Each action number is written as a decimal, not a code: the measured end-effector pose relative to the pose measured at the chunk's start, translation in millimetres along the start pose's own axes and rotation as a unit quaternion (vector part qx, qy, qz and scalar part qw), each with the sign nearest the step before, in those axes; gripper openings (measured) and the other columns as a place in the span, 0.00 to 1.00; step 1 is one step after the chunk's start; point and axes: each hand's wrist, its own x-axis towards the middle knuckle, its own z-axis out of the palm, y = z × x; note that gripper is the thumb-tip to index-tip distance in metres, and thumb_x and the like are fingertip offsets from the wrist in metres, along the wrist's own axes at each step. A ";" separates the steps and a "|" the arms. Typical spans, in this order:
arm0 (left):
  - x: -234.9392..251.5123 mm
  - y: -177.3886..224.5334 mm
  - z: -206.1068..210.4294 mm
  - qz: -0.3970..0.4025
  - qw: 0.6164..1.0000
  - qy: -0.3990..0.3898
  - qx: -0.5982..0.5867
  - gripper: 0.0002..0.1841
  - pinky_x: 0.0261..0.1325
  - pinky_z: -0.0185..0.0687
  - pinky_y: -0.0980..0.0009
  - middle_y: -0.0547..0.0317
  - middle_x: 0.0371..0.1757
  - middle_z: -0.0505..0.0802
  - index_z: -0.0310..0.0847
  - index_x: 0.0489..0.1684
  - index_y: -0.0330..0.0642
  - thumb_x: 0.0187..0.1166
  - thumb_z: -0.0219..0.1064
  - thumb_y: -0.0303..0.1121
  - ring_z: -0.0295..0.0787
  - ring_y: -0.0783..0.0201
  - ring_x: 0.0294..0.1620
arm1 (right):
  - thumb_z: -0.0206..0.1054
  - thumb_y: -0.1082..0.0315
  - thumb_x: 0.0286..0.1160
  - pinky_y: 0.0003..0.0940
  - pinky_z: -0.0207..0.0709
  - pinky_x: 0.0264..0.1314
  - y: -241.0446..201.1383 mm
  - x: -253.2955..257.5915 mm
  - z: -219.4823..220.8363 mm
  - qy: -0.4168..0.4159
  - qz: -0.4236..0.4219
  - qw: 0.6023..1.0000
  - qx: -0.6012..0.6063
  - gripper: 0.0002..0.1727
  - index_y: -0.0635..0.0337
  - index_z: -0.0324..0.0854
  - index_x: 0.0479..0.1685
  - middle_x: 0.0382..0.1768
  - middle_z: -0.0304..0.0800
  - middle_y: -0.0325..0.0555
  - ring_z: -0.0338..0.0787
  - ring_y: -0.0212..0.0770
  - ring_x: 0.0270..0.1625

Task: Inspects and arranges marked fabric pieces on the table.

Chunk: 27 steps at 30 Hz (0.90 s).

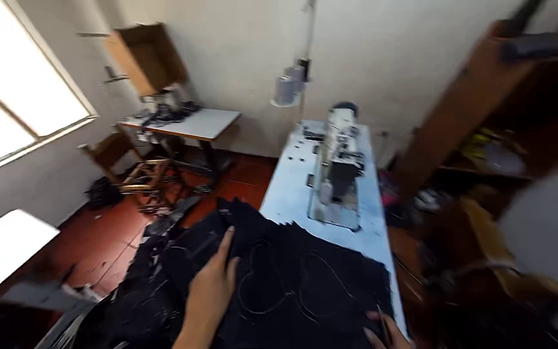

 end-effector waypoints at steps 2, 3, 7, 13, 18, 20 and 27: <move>-1.4 -7.6 10.8 0.060 0.997 0.041 0.024 0.26 0.35 0.89 0.39 0.43 0.42 0.96 0.77 0.83 0.49 0.82 0.64 0.33 0.95 0.41 0.33 | 0.71 0.70 0.74 0.62 0.78 0.69 -4.9 4.1 -3.7 0.009 0.010 1.000 0.003 0.23 0.71 0.80 0.67 0.60 0.90 0.66 0.90 0.61 0.62; -3.3 -9.9 12.7 0.062 0.997 0.033 0.038 0.24 0.34 0.88 0.38 0.42 0.41 0.96 0.80 0.79 0.47 0.82 0.63 0.34 0.95 0.39 0.33 | 0.72 0.71 0.72 0.63 0.79 0.66 -4.9 5.4 -6.0 -0.004 0.026 1.000 -0.003 0.24 0.70 0.80 0.68 0.58 0.90 0.66 0.91 0.62 0.60; 0.9 -6.2 5.5 -0.015 0.994 -0.093 0.058 0.32 0.46 0.86 0.32 0.38 0.47 0.96 0.77 0.81 0.44 0.77 0.70 0.46 0.95 0.32 0.45 | 0.74 0.68 0.70 0.69 0.78 0.57 -18.2 4.6 -18.1 -0.048 0.113 0.986 -0.112 0.29 0.71 0.76 0.72 0.52 0.88 0.73 0.89 0.70 0.52; 33.2 33.1 -29.1 -0.100 0.927 -0.328 0.152 0.34 0.63 0.81 0.36 0.39 0.65 0.91 0.62 0.92 0.52 0.87 0.57 0.55 0.89 0.36 0.64 | 0.67 0.42 0.78 0.56 0.85 0.33 -175.7 12.3 56.7 -0.039 -0.085 0.993 -0.068 0.39 0.54 0.72 0.85 0.30 0.92 0.51 0.90 0.52 0.27; 16.0 -36.1 -90.1 0.022 0.988 -0.147 0.028 0.21 0.60 0.86 0.40 0.46 0.61 0.92 0.80 0.78 0.54 0.90 0.56 0.42 0.92 0.44 0.58 | 0.58 0.20 0.69 0.67 0.82 0.56 -241.6 31.2 139.5 -0.245 -0.027 0.956 -0.157 0.49 0.20 0.51 0.94 0.51 0.95 0.56 0.93 0.62 0.51; -26.2 -92.0 -88.6 0.110 0.991 0.064 0.030 0.23 0.32 0.88 0.50 0.51 0.32 0.91 0.89 0.34 0.40 0.86 0.56 0.49 0.92 0.52 0.31 | 0.58 0.19 0.68 0.69 0.81 0.56 -238.7 31.8 145.6 -0.222 -0.013 0.957 -0.187 0.49 0.17 0.52 0.93 0.53 0.94 0.57 0.93 0.63 0.52; -134.1 -214.2 41.6 0.066 0.923 -0.298 -0.235 0.41 0.93 0.49 0.41 0.38 0.80 0.80 0.82 0.75 0.42 0.66 0.77 0.61 0.67 0.40 0.87 | 0.58 0.21 0.70 0.74 0.77 0.61 -262.4 26.2 139.8 -0.201 -0.003 0.934 -0.294 0.49 0.20 0.50 0.94 0.62 0.91 0.59 0.90 0.67 0.61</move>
